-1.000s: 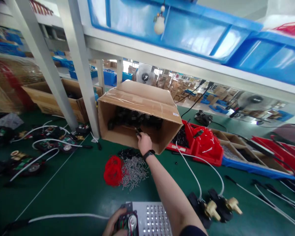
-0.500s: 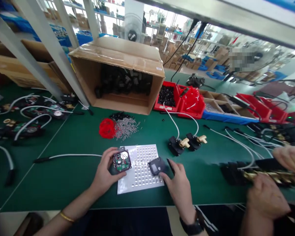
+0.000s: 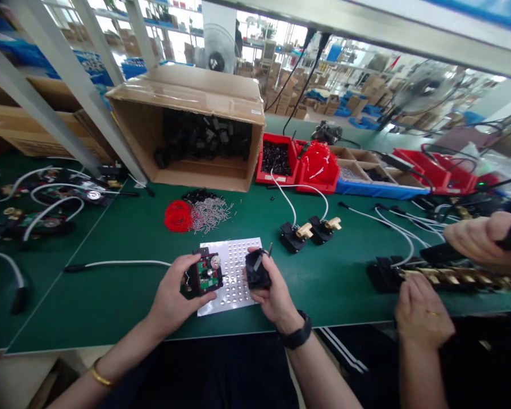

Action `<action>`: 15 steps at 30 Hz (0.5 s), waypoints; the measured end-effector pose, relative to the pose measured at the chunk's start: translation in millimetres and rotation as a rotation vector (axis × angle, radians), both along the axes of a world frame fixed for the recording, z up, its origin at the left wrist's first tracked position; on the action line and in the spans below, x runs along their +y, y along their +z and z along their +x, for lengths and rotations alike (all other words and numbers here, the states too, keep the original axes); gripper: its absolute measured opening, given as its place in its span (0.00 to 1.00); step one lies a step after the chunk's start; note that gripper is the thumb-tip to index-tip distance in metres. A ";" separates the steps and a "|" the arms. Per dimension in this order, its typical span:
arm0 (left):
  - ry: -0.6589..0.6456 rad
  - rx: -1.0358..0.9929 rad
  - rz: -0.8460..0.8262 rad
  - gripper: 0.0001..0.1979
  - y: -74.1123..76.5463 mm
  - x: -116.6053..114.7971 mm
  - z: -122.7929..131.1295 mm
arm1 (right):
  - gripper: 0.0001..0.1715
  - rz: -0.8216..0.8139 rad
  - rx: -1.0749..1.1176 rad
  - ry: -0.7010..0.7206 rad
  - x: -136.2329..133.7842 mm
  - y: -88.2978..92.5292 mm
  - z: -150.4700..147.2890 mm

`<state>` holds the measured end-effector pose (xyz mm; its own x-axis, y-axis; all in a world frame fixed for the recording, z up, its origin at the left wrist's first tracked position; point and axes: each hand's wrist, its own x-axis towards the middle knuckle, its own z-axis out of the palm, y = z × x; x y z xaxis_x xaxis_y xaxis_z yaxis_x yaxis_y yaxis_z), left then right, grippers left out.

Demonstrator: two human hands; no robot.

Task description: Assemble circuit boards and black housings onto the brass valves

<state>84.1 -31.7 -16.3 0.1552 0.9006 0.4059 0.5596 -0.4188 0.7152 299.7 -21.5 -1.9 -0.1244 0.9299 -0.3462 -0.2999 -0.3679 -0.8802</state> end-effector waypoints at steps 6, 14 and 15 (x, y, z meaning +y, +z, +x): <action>-0.070 0.386 0.034 0.28 26.1 -6.4 18.8 | 0.27 -0.075 0.192 0.040 -4.6 -9.9 -35.1; -0.031 0.204 -0.042 0.39 15.6 -6.1 17.0 | 0.24 0.577 -0.539 0.254 -15.3 2.5 -35.3; -0.036 0.146 -0.049 0.43 13.5 -5.8 16.1 | 0.25 0.584 -0.600 0.255 -16.4 3.1 -37.4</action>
